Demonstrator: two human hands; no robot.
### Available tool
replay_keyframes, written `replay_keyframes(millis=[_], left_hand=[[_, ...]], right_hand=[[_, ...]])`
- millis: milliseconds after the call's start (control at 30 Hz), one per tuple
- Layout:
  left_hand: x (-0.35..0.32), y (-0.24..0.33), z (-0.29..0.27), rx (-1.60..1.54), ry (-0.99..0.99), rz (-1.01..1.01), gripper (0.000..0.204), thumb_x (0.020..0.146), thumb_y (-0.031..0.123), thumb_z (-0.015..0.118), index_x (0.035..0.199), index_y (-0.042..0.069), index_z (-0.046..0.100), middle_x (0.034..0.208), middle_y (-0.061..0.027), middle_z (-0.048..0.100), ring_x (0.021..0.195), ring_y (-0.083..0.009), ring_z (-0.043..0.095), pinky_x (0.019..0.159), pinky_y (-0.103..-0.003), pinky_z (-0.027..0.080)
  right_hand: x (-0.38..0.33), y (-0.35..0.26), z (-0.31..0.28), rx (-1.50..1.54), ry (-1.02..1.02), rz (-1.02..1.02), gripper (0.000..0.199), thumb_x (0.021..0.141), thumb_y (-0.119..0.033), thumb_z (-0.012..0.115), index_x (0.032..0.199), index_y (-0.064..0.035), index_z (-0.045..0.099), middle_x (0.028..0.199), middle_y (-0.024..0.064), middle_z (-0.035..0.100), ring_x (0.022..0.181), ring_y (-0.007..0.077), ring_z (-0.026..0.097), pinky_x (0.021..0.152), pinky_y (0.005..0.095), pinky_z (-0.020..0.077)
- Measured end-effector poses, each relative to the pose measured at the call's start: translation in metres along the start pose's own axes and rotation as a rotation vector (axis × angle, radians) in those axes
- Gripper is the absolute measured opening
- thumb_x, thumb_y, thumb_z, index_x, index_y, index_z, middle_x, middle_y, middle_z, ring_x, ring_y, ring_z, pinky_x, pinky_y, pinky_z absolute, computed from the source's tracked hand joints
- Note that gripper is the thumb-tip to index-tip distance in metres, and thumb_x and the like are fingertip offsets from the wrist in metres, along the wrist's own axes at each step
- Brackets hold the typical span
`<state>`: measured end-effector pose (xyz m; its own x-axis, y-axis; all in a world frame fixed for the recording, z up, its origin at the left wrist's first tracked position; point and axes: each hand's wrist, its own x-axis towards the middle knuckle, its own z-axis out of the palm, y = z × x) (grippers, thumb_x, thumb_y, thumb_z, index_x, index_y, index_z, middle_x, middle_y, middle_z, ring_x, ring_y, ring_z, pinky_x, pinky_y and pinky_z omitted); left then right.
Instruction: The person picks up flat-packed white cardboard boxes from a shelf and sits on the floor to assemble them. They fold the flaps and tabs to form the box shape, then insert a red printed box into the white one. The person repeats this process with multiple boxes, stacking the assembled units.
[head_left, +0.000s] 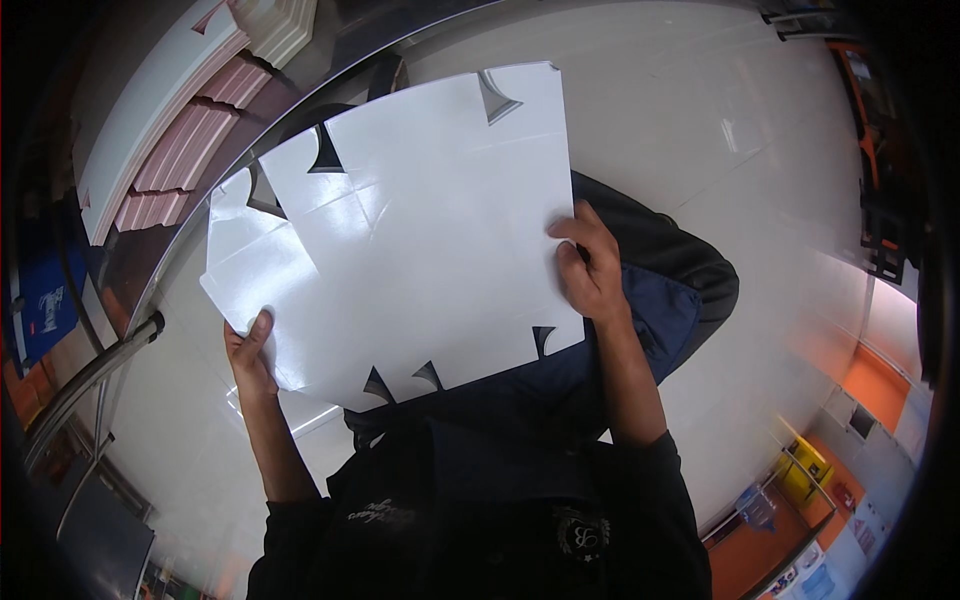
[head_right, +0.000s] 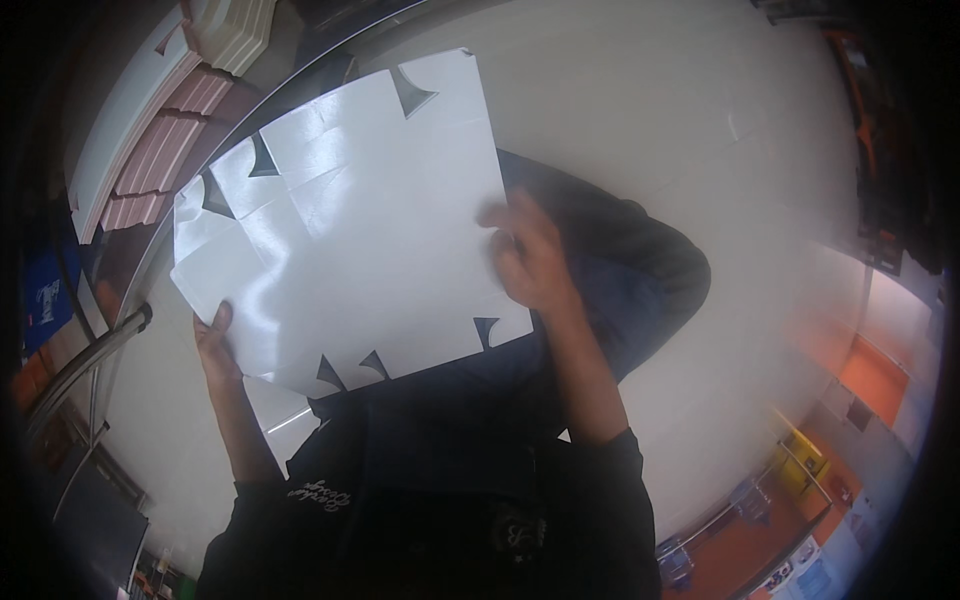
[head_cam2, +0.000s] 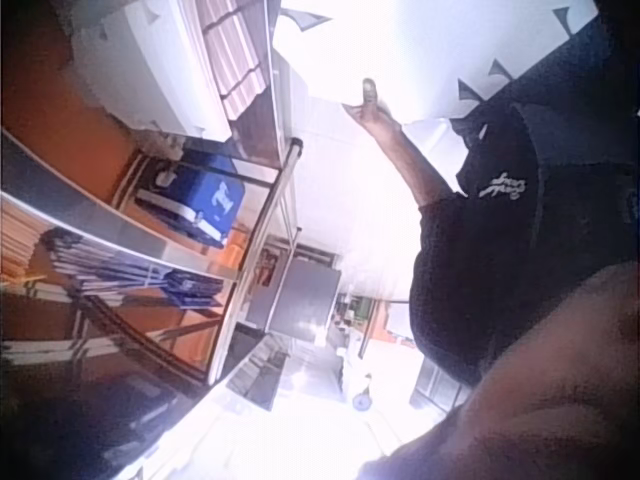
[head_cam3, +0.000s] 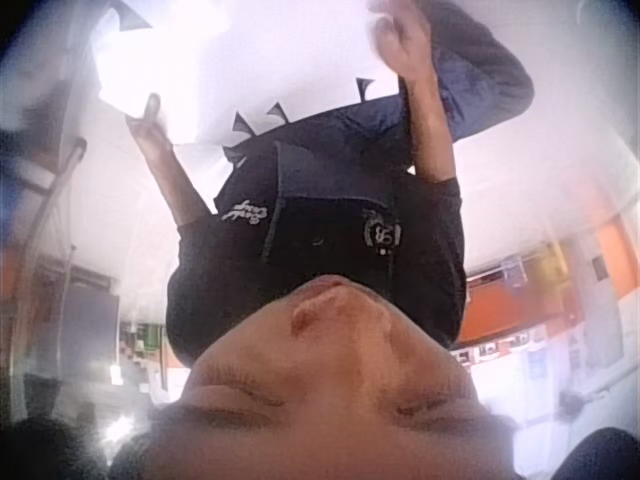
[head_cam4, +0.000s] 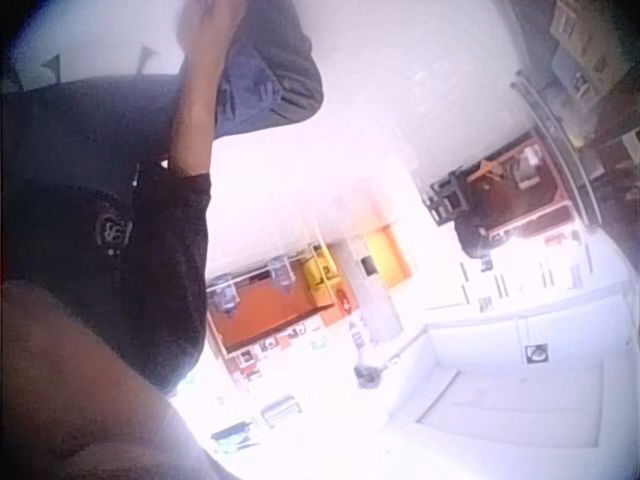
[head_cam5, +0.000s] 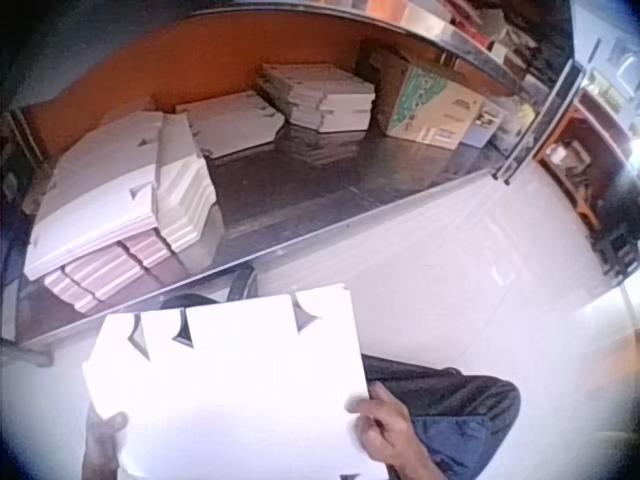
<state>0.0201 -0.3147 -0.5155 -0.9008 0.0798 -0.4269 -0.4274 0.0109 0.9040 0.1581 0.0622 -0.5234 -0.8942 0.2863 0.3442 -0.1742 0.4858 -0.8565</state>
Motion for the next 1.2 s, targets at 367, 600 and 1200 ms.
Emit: replay_keyframes(millis=[367, 600, 1200], left_hand=[[0.001, -0.001, 0.000, -0.002, -0.001, 0.003, 0.056, 0.078, 0.014, 0.071, 0.126, -0.001, 0.047, 0.109, -0.0120, 0.062, 0.099, -0.0226, 0.060, 0.091, -0.034, 0.044], [-0.001, 0.002, 0.002, 0.044, -0.005, 0.009, 0.058, 0.078, 0.019, 0.072, 0.125, -0.003, 0.046, 0.108, -0.0132, 0.062, 0.099, -0.0229, 0.059, 0.092, -0.033, 0.043], [-0.001, -0.001, 0.002, 0.073, 0.012, 0.020, 0.060, 0.077, 0.022, 0.072, 0.125, -0.003, 0.046, 0.109, -0.0141, 0.061, 0.100, -0.0237, 0.058, 0.092, -0.033, 0.043]], right_hand=[[-0.006, 0.008, -0.006, -0.031, -0.035, -0.019, 0.020, 0.073, 0.002, 0.051, 0.092, -0.0005, 0.057, 0.083, 0.0110, 0.052, 0.068, 0.0237, 0.053, 0.059, 0.0315, 0.0430], [-0.006, -0.007, 0.005, 0.217, 0.099, 0.319, 0.046, 0.080, 0.004, 0.063, 0.117, -0.0003, 0.037, 0.099, 0.0088, 0.056, 0.089, 0.0162, 0.055, 0.079, 0.0302, 0.0480], [-0.006, -0.014, -0.005, 0.589, 0.073, 0.556, 0.043, 0.084, 0.009, 0.057, 0.121, -0.0036, 0.041, 0.105, 0.0095, 0.061, 0.095, 0.0110, 0.056, 0.078, 0.0250, 0.0463]])
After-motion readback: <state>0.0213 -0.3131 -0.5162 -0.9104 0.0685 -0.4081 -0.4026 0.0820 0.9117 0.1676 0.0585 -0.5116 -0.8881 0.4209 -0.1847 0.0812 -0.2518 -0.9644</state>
